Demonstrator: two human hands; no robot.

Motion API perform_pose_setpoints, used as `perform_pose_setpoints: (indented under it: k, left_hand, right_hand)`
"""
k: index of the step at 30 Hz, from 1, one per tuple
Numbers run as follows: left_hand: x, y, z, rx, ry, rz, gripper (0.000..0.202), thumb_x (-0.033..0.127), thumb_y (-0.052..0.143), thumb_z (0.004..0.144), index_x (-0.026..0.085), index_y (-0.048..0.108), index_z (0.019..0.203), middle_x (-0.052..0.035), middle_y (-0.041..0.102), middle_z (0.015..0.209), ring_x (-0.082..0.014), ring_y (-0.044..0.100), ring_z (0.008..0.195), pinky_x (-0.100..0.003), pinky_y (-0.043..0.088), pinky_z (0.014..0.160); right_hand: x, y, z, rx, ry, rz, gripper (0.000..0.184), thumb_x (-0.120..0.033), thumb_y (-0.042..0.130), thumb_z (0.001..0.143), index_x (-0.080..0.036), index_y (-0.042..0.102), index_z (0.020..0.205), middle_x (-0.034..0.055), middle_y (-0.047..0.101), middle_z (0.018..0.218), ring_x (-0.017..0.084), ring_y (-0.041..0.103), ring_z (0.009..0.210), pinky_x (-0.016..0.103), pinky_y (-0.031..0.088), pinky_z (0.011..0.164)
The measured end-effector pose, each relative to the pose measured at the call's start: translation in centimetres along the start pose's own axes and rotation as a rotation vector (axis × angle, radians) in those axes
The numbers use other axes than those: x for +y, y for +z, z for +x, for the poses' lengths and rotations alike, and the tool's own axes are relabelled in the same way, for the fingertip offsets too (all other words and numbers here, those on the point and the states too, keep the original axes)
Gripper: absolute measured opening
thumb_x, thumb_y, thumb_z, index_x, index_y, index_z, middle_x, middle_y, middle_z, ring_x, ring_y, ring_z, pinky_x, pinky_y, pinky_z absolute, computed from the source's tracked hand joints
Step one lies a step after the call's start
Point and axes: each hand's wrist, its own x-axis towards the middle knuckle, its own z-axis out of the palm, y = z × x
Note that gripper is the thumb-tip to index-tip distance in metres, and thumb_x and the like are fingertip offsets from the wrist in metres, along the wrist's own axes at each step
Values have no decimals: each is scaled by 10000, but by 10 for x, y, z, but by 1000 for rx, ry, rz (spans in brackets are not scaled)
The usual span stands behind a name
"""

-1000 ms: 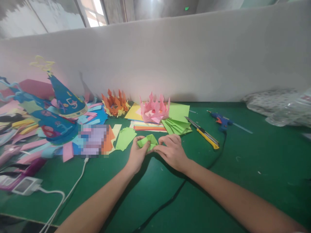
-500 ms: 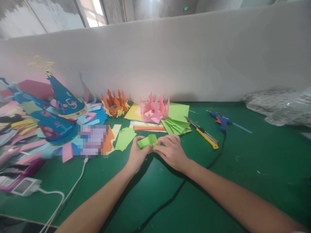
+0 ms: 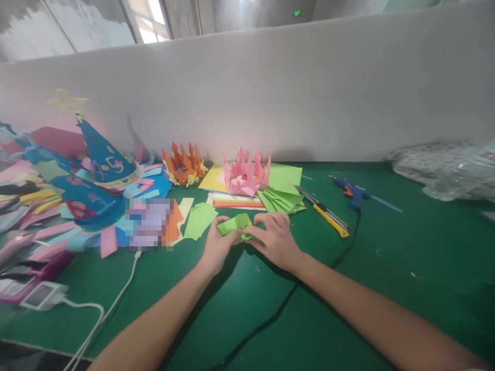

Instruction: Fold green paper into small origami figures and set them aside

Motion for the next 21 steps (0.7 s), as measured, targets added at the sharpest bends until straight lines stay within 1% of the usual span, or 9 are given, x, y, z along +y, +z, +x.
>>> perform_pose_setpoints:
  k: [5,7,9,12,16,18,19,20,21]
  left_hand:
    - [1,-1,0,-27,-37,-18,550,170,756,562,195,386,969,24,630,716,-110,628,625,-292,556,664]
    - [1,-1,1,-29,-42,-8,554,170,755,562,196,384,972,24,630,707,-113,627,620,-303,559,668]
    - [1,-1,2,-24,-43,14,554,169,753,560,197,385,974,31,621,689,-109,620,603,-306,561,663]
    - [-1,-2,3,-1,-29,61,547,174,752,557,197,396,971,42,598,675,-101,601,580,-291,558,630]
    - [-5,-3,4,9,25,145,523,200,748,566,198,415,969,40,580,707,-96,580,585,-271,550,593]
    - [-5,-4,5,23,51,163,520,213,750,563,197,422,966,37,573,725,-98,577,592,-275,551,594]
    - [-5,-5,6,34,59,164,520,218,753,560,196,425,963,38,569,729,-98,577,595,-276,551,597]
    - [-5,-5,7,45,67,160,521,221,755,556,196,427,960,41,563,730,-98,578,596,-275,550,600]
    - [-4,-5,7,54,71,153,520,223,757,554,197,429,957,45,558,727,-97,580,597,-273,549,604]
  right_hand:
    - [2,0,2,41,-64,-31,104,-300,579,857,-277,671,816,34,564,937,191,428,911,347,264,827]
    - [3,0,2,65,-81,-28,106,-301,590,849,-267,668,786,31,565,926,186,429,914,344,262,836]
    - [3,1,2,61,-92,-19,122,-311,592,847,-255,661,764,30,567,925,184,431,921,347,259,851]
    - [4,1,2,46,-91,-5,140,-283,591,846,-235,639,723,27,569,920,182,436,927,352,260,868]
    - [4,1,2,34,-82,25,160,-239,585,841,-220,611,684,27,573,930,193,447,955,369,265,883]
    - [4,0,1,15,-54,84,99,-242,586,835,-238,626,745,32,573,972,210,454,987,390,268,896]
    - [5,0,1,1,-28,137,53,-230,583,827,-250,631,818,38,571,1005,220,458,1009,399,275,904]
    - [5,0,1,-9,8,209,118,-209,575,816,-256,621,914,49,565,1044,229,461,1032,406,288,912]
    - [6,1,1,-11,57,298,228,-184,559,803,-253,588,1018,62,557,1078,233,468,1044,408,308,917]
